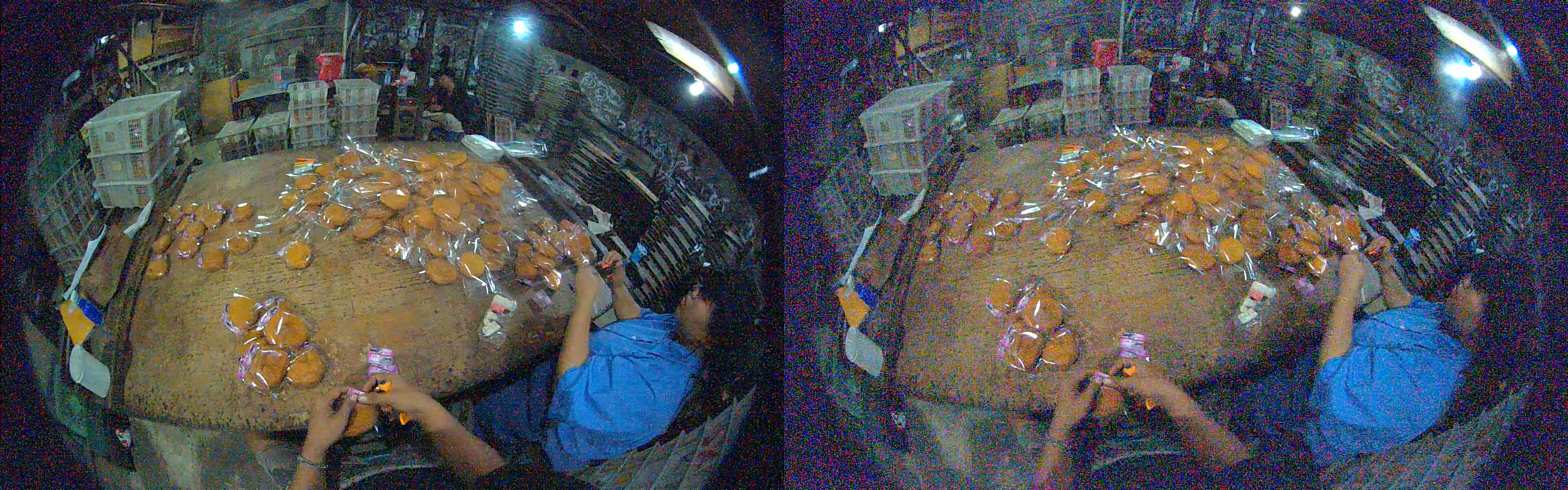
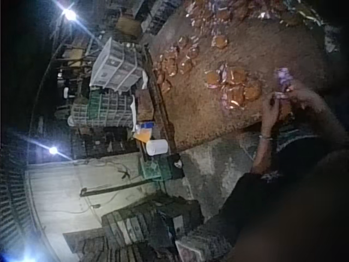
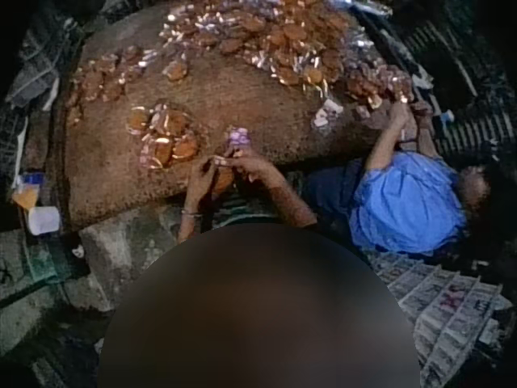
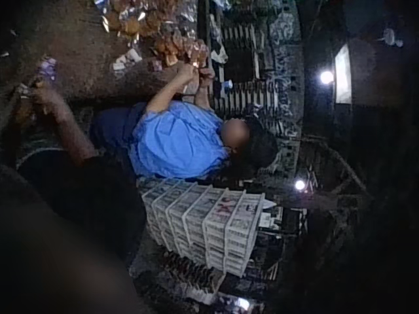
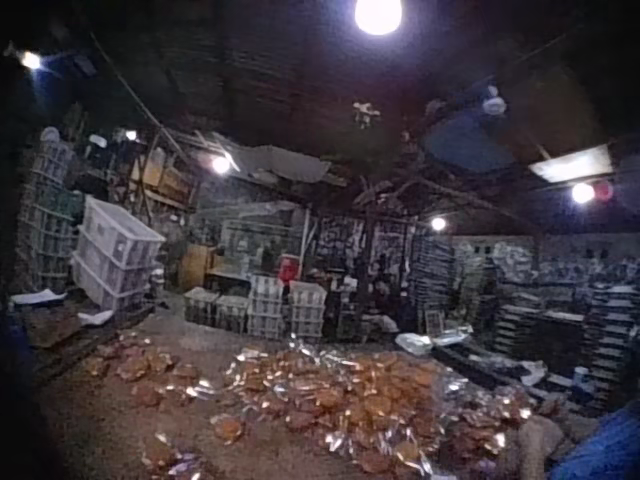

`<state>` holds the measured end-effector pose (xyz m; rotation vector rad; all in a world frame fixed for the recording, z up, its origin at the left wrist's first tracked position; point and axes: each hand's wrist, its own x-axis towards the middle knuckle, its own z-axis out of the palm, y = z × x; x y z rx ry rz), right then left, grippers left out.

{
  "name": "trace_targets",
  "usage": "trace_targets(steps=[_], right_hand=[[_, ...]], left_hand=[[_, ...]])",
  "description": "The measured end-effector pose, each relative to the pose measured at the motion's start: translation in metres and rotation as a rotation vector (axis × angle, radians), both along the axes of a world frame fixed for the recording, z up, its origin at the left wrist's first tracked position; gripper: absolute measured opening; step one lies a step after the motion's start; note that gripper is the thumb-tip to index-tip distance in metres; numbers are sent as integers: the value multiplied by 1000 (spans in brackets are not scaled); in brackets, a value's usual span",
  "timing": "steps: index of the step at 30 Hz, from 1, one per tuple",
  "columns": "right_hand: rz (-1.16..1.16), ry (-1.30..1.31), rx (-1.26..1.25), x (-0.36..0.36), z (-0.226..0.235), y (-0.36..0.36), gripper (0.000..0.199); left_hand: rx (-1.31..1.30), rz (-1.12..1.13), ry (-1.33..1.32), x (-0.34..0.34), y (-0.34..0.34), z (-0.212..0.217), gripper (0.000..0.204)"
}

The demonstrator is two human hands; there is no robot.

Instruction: The person places round buns into clear plastic bags and seals them with a handheld heat sealer. They repeat this process for multiple buns, arranging the sealed packages on the table.

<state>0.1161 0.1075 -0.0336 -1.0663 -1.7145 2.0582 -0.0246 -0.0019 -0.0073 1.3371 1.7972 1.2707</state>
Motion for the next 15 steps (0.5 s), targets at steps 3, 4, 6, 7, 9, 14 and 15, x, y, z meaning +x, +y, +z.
trace_targets(steps=[3, 4, 6, 7, 9, 14, 15], right_hand=[[-263, 378, -333, -3, 17, 7, 14], [-386, 547, -517, -5, 23, 10, 14], [-646, 745, -678, -10, 30, 12, 16], [-783, 774, -650, -16, 31, 7, 17], [-922, 594, -323, -27, 29, -5, 24], [-733, 325, 183, -42, 4, -28, 25], [-725, 334, 215, -42, -3, -29, 25]], left_hand=[[-14, 35, -35, 0, -1, 8, 19], [-22, 70, -43, 1, -2, 10, 19], [43, 129, 33, 6, 0, 14, 19], [116, 153, 119, 10, 2, 16, 18], [183, 180, 273, 19, 5, 19, 17], [23, 211, 310, 42, 3, 24, 17], [146, 224, 399, 45, 3, 24, 19]])
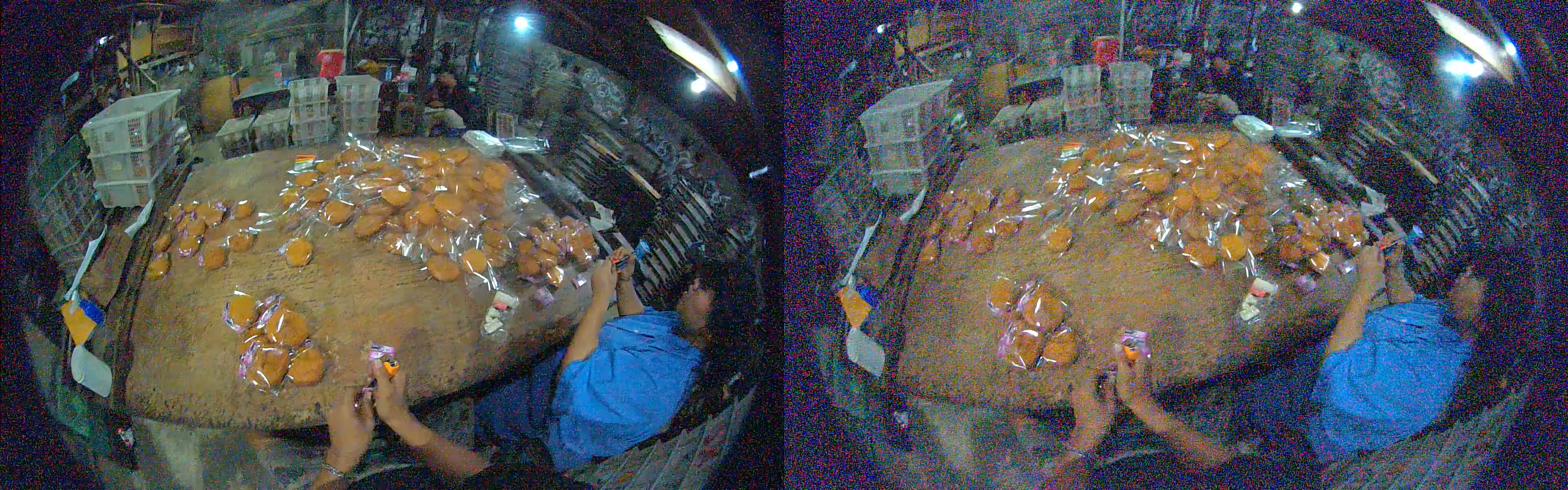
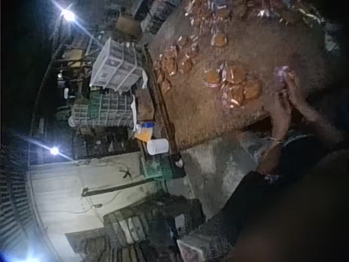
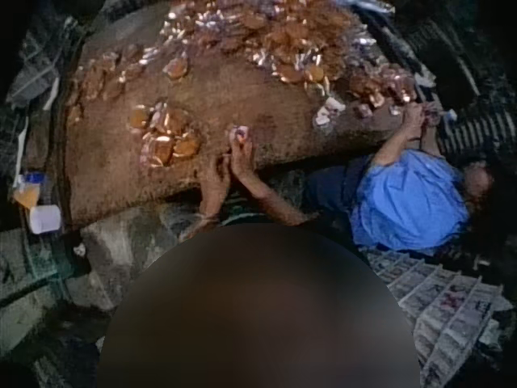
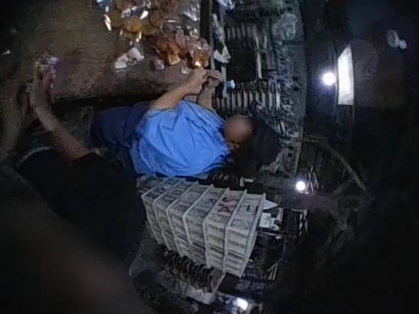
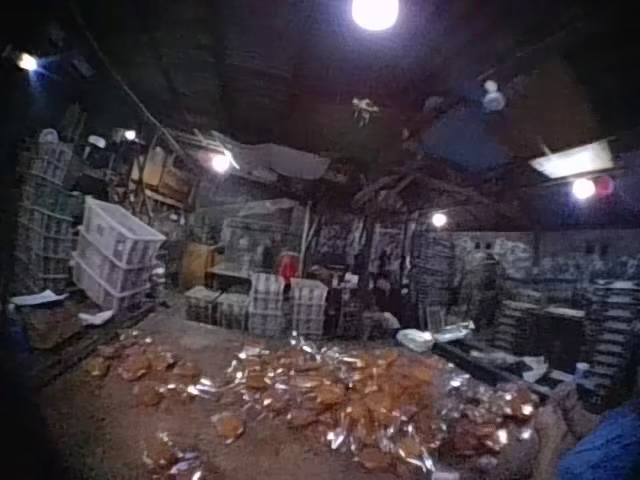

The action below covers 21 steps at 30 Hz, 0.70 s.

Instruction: The person places round buns into clear plastic bags and seals them with a handheld heat sealer. They repeat this process for multiple buns, arranging the sealed packages on the table.

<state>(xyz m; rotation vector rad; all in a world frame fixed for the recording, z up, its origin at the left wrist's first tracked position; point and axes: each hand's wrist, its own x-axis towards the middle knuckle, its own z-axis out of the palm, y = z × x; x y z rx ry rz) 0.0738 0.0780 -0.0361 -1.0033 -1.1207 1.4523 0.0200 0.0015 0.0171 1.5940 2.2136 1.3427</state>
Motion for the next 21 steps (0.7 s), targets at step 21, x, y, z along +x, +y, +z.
trace_targets(steps=[21], right_hand=[[-92, -6, -92, 21, -1, 62, 22]], left_hand=[[-304, 130, -516, -79, 5, -11, 36]])
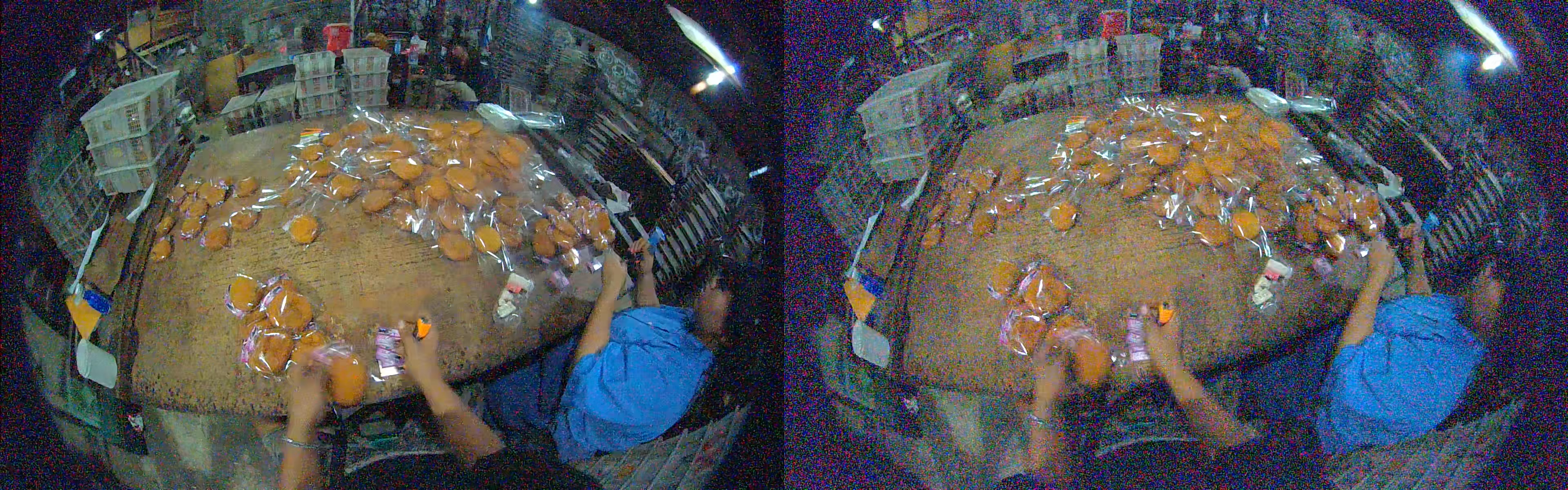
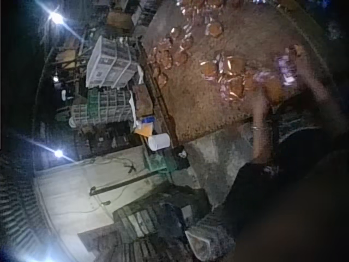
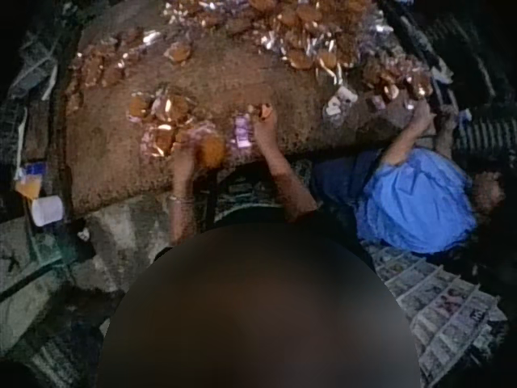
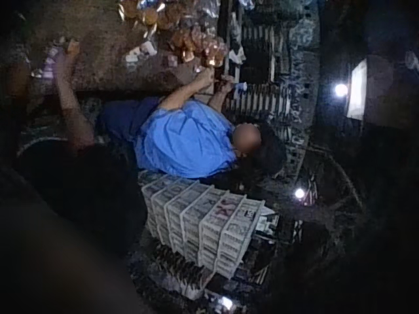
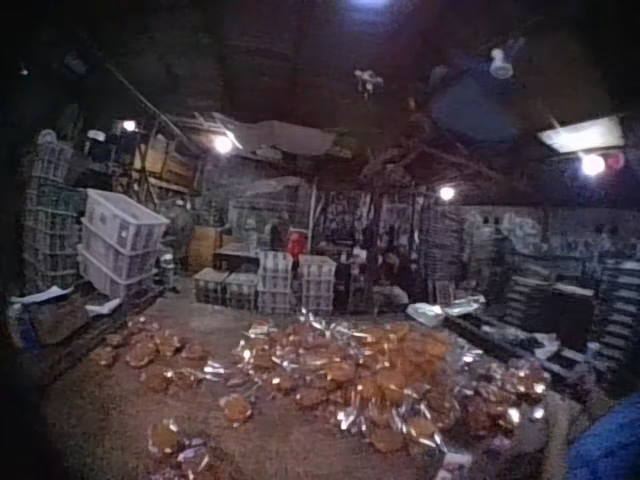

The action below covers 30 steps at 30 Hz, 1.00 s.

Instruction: The person places round buns into clear plastic bags and seals them with a handheld heat sealer. They repeat this process for multiple buns, arranging the sealed packages on the table.

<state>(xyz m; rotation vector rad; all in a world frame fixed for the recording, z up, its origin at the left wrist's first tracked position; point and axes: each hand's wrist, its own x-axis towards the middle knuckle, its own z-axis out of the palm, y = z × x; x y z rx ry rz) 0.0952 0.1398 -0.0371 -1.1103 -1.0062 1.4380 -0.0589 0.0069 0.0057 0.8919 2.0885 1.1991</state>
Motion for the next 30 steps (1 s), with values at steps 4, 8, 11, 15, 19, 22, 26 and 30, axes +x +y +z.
trace_targets(steps=[4, 8, 11, 15, 19, 22, 26, 30], right_hand=[[81, -273, 316, 31, -32, 43, 37], [-279, -890, 588, 54, -42, 105, 42], [-407, -1093, 706, 75, -31, 160, 40], [49, -1420, 262, 83, -27, 191, 34], [-38, -1337, 528, 75, -24, 194, 32], [-323, -1022, 941, 67, -10, 183, 33], [-427, -898, 988, 60, 43, 157, 30], [-333, -924, 890, 48, 113, 111, 24]], left_hand=[[891, 583, -778, -45, -1, 11, 33], [589, 353, -310, -55, -17, 20, 18], [402, 183, -234, -42, -29, 19, 9], [325, 140, -150, -23, -30, 12, 7], [369, -26, -268, -12, -23, 6, 6], [350, -94, -297, -11, -24, 6, 6], [276, -122, -205, -9, -27, 4, 8], [182, -167, -15, 1, -24, 1, 14]])
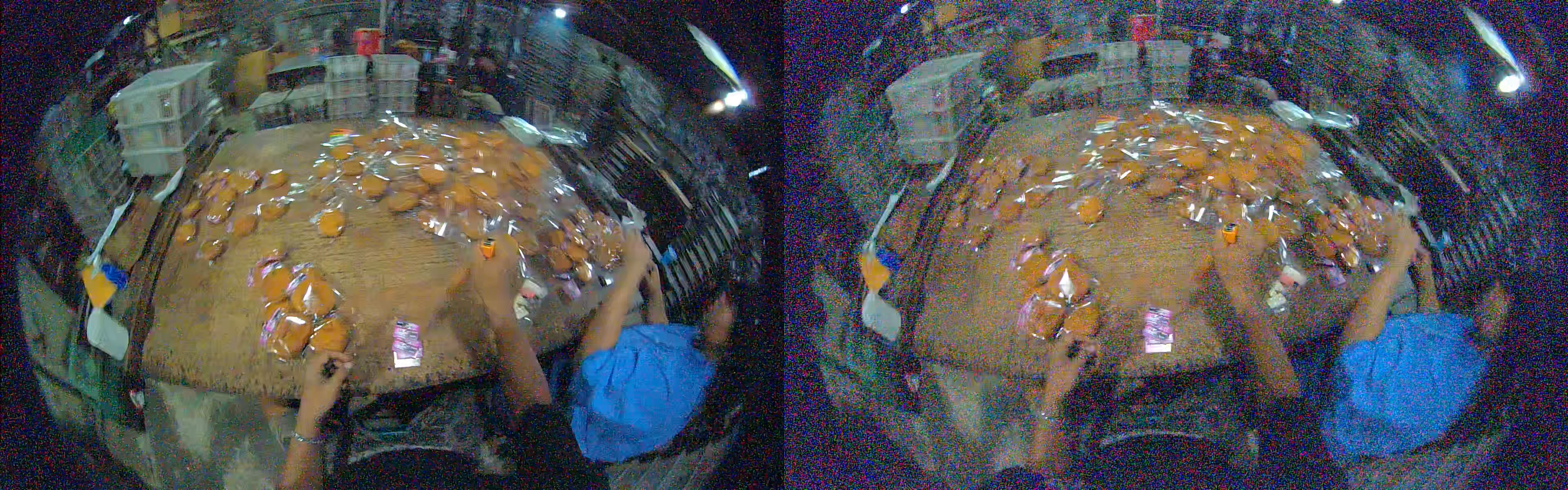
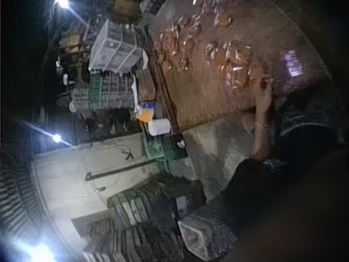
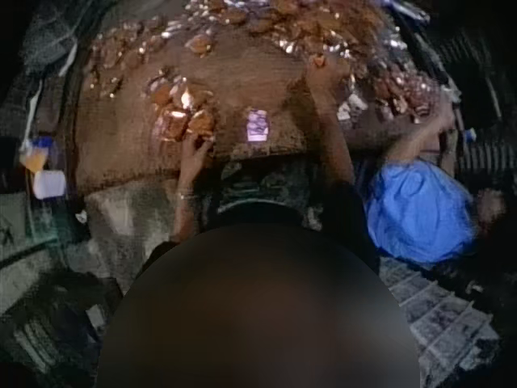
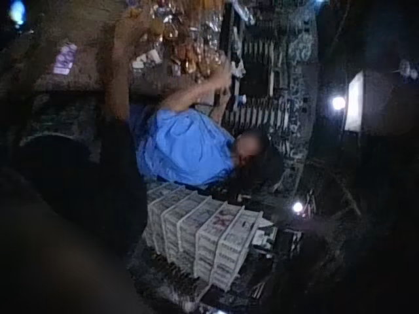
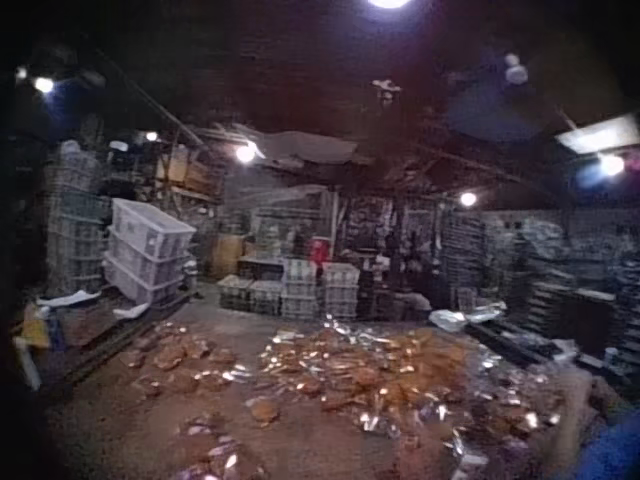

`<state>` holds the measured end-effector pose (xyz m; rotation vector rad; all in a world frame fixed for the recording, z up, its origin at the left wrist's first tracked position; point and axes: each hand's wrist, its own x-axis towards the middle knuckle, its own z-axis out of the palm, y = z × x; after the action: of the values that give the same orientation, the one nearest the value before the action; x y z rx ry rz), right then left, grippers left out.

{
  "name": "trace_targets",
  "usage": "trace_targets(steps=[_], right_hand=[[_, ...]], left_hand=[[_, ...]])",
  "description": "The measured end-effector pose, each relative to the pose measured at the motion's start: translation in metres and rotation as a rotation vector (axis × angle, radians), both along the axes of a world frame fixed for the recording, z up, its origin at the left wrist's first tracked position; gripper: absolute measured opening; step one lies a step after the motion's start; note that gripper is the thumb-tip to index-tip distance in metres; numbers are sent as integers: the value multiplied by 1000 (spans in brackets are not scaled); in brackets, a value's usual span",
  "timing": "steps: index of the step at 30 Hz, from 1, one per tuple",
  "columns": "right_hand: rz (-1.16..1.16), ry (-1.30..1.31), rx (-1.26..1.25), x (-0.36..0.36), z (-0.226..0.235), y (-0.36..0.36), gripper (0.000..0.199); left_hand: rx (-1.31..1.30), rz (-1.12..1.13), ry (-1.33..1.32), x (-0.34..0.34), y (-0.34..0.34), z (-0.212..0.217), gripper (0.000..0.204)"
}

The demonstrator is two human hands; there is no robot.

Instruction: The person places round buns into clear plastic bags and seals them with a handheld heat sealer. They repeat this process for multiple buns, arranging the sealed packages on the table.

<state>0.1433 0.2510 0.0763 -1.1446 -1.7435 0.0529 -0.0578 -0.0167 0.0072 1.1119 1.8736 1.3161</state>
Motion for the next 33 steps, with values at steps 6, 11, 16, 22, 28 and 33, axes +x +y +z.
trace_targets(steps=[6, 11, 16, 22, 28, 33], right_hand=[[364, 52, 163, -27, 75, -94, 16], [700, -502, -272, -39, 90, -166, 45], [820, -155, -70, -53, 77, -174, 35], [632, 79, -402, -40, 23, -172, 20], [673, 460, -807, -33, -31, -174, 16], [542, 288, -664, -28, -59, -167, 18]], left_hand=[[152, -40, 35, 31, 2, 24, 46], [368, -96, 359, 54, 1, 40, 67], [194, -155, -202, 43, 9, 26, 49], [309, -235, -520, 18, -11, 13, 51], [27, -136, -559, 22, 1, 16, 34], [-110, -184, -78, 36, -3, 31, 35]])
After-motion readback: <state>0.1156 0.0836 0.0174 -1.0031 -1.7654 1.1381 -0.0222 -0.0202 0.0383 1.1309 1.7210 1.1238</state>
